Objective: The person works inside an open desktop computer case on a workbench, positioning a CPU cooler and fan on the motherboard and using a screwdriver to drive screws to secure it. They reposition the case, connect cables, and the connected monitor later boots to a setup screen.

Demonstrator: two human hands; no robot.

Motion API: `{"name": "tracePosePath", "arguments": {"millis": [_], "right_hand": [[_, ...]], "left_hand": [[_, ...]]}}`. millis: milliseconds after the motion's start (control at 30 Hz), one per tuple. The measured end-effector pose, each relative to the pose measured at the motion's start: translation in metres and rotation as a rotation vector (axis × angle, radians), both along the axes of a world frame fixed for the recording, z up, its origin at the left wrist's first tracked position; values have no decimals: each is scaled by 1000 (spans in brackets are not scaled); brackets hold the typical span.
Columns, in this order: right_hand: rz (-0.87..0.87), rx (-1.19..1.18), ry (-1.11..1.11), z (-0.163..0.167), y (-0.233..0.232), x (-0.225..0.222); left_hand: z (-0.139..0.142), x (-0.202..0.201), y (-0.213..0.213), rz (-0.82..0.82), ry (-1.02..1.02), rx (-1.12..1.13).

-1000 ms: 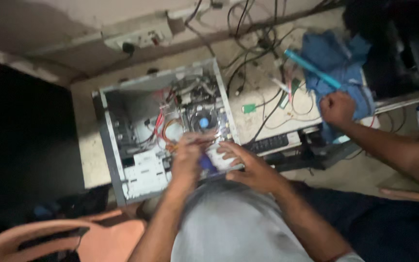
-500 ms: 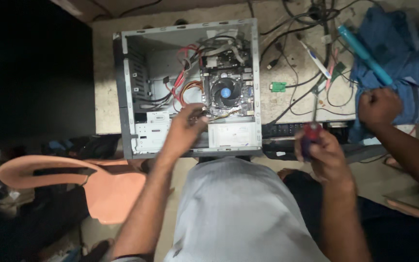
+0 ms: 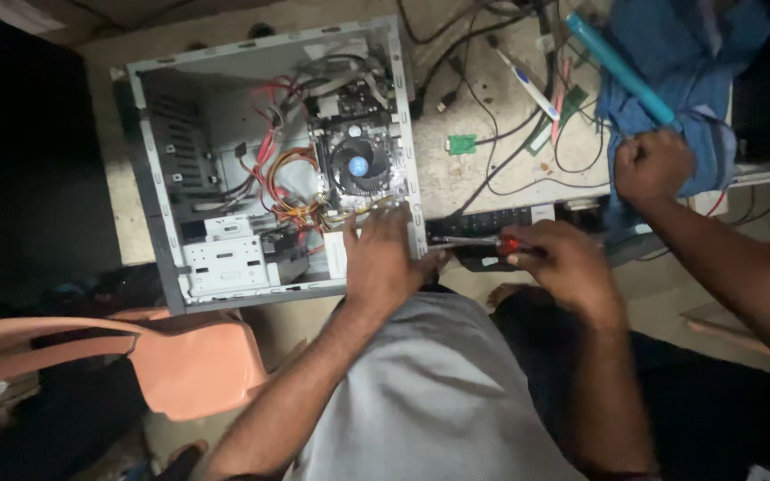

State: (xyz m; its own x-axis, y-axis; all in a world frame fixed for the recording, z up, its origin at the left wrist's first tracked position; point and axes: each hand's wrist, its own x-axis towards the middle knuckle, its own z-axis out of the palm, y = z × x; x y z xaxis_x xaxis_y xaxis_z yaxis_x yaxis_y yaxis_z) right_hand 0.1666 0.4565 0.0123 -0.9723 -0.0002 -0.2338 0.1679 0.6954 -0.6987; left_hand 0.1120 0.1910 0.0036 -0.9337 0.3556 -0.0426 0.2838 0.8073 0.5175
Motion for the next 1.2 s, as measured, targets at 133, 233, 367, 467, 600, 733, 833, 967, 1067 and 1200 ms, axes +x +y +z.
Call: {"name": "tracePosePath", "arguments": {"millis": [133, 233, 367, 467, 600, 733, 833, 967, 1067, 1200], "right_hand": [[-49, -28, -1, -4, 1, -9], [67, 47, -25, -6, 5, -14], [38, 43, 36, -9, 8, -14], [101, 75, 149, -13, 9, -14], [104, 65, 145, -16, 9, -15], [115, 143, 139, -8, 7, -18], [141, 178, 89, 4, 6, -24], [163, 273, -136, 16, 11, -32], [243, 210, -258, 10, 22, -51], [426, -63, -514, -10, 37, -95]], "left_hand": [[-9, -2, 14, 57, -35, -83], [-12, -5, 20, 79, -33, -143], [-14, -8, 27, 128, -76, -191], [-16, -10, 29, 155, -51, -203], [-18, -8, 29, 151, -62, -188], [-18, -7, 28, 135, 15, -159], [-16, -8, 28, 136, 0, -172], [-13, -9, 28, 141, -58, -164], [-12, -9, 27, 139, -33, -140], [-15, -9, 25, 113, -23, -179]]}}
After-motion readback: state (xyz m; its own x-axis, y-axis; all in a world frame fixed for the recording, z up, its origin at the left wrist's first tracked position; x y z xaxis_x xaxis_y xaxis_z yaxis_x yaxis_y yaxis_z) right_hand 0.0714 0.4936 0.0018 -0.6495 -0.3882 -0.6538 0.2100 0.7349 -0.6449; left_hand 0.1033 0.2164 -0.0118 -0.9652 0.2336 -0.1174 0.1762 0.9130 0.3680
